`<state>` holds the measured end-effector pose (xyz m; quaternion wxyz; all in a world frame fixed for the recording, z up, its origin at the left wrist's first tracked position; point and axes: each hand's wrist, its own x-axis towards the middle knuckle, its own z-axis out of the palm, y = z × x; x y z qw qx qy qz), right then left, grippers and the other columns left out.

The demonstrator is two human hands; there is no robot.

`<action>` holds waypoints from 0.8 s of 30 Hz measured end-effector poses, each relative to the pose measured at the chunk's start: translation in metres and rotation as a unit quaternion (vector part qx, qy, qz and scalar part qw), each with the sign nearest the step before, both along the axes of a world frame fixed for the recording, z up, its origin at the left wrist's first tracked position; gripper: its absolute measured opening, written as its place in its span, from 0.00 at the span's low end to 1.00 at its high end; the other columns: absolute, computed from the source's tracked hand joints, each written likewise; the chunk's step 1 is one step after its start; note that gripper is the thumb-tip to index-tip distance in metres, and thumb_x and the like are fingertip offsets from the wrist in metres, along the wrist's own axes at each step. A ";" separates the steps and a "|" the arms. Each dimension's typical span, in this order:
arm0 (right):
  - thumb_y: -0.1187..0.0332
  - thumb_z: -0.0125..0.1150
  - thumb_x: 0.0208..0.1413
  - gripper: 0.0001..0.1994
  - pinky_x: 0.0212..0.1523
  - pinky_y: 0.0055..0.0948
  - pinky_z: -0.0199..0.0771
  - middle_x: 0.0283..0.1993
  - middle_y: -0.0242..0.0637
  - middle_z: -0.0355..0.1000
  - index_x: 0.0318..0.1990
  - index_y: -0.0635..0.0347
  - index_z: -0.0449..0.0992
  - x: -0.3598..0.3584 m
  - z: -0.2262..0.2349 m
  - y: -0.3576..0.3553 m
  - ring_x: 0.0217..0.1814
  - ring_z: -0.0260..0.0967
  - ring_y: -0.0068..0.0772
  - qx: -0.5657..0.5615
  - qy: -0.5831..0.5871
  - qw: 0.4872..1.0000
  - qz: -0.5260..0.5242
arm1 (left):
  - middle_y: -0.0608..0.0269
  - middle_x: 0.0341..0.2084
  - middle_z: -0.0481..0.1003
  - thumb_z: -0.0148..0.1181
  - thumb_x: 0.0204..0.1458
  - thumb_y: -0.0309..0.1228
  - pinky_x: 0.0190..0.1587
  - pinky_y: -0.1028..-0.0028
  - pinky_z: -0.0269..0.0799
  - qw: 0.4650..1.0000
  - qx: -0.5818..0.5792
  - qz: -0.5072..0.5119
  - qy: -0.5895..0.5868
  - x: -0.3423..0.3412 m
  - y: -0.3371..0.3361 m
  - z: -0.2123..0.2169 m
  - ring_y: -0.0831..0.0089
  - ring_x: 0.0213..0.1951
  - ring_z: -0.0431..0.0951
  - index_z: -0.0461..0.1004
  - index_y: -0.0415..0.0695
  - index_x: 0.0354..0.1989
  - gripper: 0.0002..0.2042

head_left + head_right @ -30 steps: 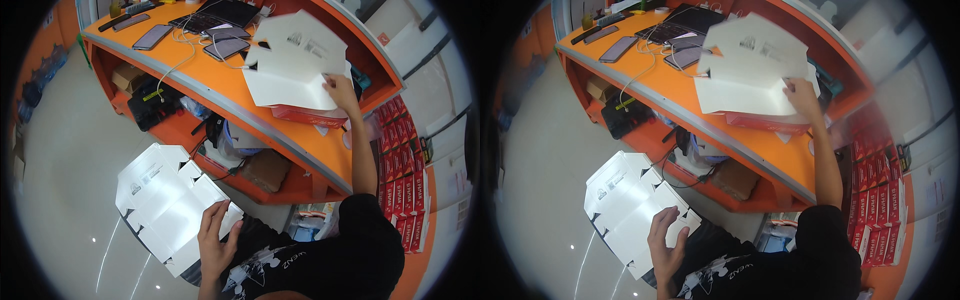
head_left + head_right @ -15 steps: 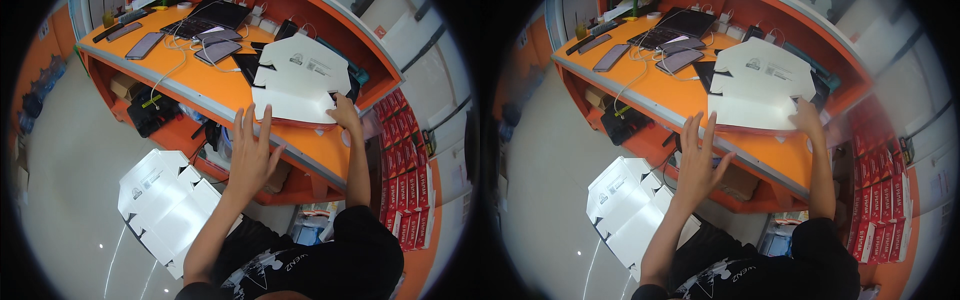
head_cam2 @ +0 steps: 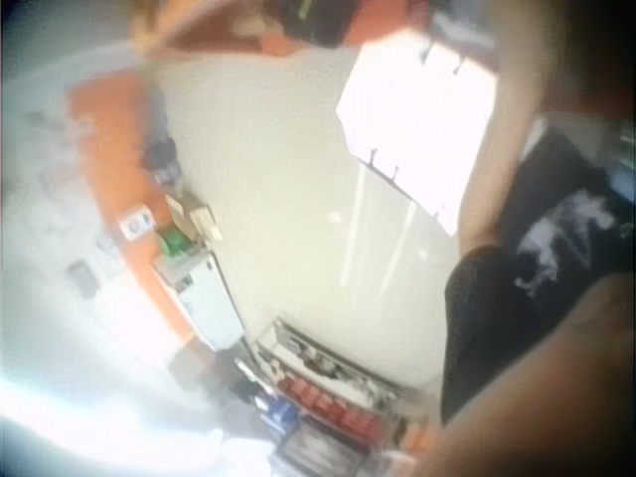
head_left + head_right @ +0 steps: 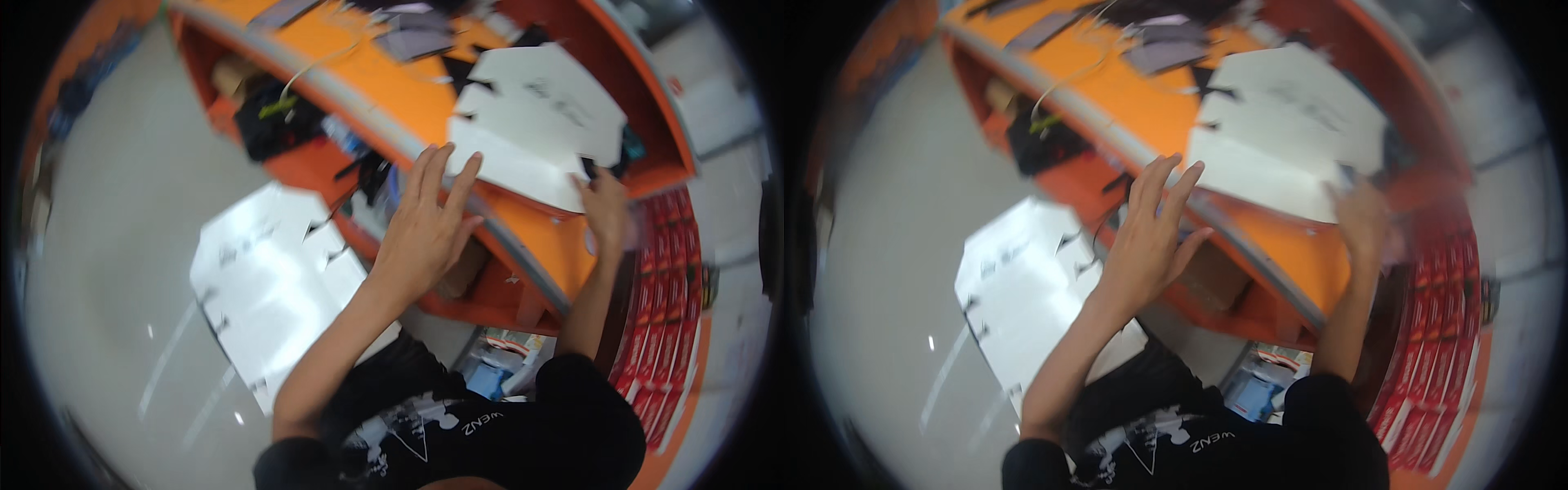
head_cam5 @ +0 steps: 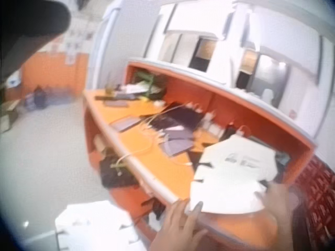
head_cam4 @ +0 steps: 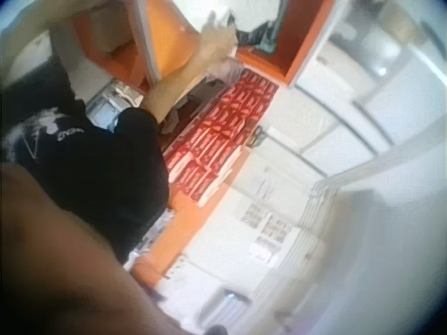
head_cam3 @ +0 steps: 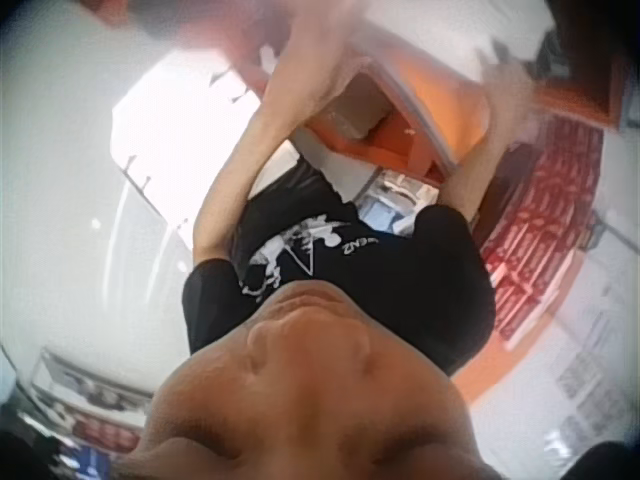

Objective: The person assembles flat-packed cardboard boxes by folding the panels and inserting red locking tabs into slots to secure the structure. They handle multiple boxes sequentially, folding them into shape and securing the tabs by hand.

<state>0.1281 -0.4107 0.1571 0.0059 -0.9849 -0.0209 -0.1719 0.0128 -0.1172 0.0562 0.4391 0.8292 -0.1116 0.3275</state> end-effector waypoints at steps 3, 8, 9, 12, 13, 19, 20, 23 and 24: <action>0.56 0.64 0.65 0.20 0.44 0.35 0.76 0.40 0.47 0.81 0.51 0.66 0.80 -0.082 0.019 0.055 0.39 0.77 0.42 0.122 -0.182 0.974 0.051 | 0.48 0.66 0.66 0.74 0.50 0.26 0.70 0.56 0.63 0.995 -0.061 0.029 0.068 -0.066 0.038 -0.016 0.45 0.70 0.63 0.61 0.43 0.71 0.39; 0.73 0.74 0.55 0.20 0.41 0.33 0.77 0.41 0.45 0.78 0.54 0.70 0.79 -0.164 -0.073 0.156 0.35 0.74 0.34 0.381 0.145 0.833 0.374 | 0.48 0.57 0.76 0.68 0.56 0.22 0.66 0.59 0.69 0.929 -0.128 0.291 0.189 -0.179 0.117 -0.062 0.53 0.59 0.77 0.72 0.35 0.61 0.24; 0.66 0.79 0.52 0.28 0.43 0.33 0.77 0.44 0.44 0.77 0.57 0.71 0.77 -0.161 -0.091 0.184 0.39 0.75 0.35 0.298 0.293 0.837 0.355 | 0.49 0.55 0.77 0.66 0.59 0.22 0.65 0.61 0.71 0.900 -0.166 0.344 0.210 -0.202 0.120 -0.061 0.56 0.58 0.78 0.73 0.35 0.60 0.20; 0.63 0.83 0.47 0.34 0.43 0.30 0.75 0.48 0.40 0.72 0.61 0.66 0.76 -0.166 -0.200 0.199 0.45 0.73 0.29 0.221 0.284 0.870 0.337 | 0.50 0.49 0.80 0.63 0.61 0.22 0.60 0.65 0.75 0.853 -0.234 0.393 0.252 -0.245 0.111 -0.079 0.62 0.53 0.81 0.77 0.34 0.54 0.13; 0.64 0.82 0.47 0.33 0.42 0.30 0.75 0.47 0.40 0.72 0.61 0.66 0.76 -0.163 -0.204 0.202 0.45 0.73 0.30 0.228 0.305 0.865 0.327 | 0.52 0.48 0.81 0.61 0.63 0.23 0.60 0.66 0.75 0.855 -0.235 0.366 0.281 -0.253 0.108 -0.082 0.64 0.52 0.81 0.77 0.34 0.53 0.12; 0.71 0.79 0.49 0.26 0.41 0.32 0.73 0.41 0.39 0.73 0.57 0.67 0.80 -0.146 -0.216 0.197 0.43 0.73 0.32 0.309 0.337 0.832 0.314 | 0.51 0.41 0.81 0.67 0.59 0.25 0.49 0.67 0.78 0.887 -0.237 0.255 0.305 -0.238 0.087 -0.090 0.60 0.43 0.83 0.80 0.34 0.47 0.10; 0.72 0.78 0.50 0.25 0.41 0.32 0.73 0.40 0.39 0.73 0.56 0.67 0.80 -0.146 -0.216 0.197 0.43 0.73 0.32 0.314 0.336 0.833 0.308 | 0.51 0.42 0.81 0.67 0.59 0.25 0.49 0.67 0.78 0.891 -0.242 0.238 0.302 -0.233 0.086 -0.090 0.60 0.43 0.83 0.80 0.34 0.47 0.10; 0.75 0.76 0.51 0.23 0.43 0.34 0.74 0.40 0.40 0.74 0.56 0.67 0.81 -0.151 -0.212 0.195 0.44 0.74 0.35 0.296 0.280 0.853 0.325 | 0.51 0.42 0.81 0.67 0.60 0.27 0.48 0.66 0.78 0.895 -0.263 0.196 0.302 -0.216 0.084 -0.084 0.61 0.42 0.83 0.80 0.35 0.48 0.11; 0.75 0.76 0.51 0.23 0.44 0.34 0.74 0.41 0.41 0.75 0.56 0.67 0.81 -0.153 -0.211 0.195 0.44 0.74 0.35 0.285 0.252 0.861 0.336 | 0.51 0.42 0.82 0.66 0.60 0.27 0.49 0.66 0.78 0.892 -0.275 0.185 0.309 -0.212 0.084 -0.083 0.62 0.43 0.83 0.80 0.35 0.48 0.11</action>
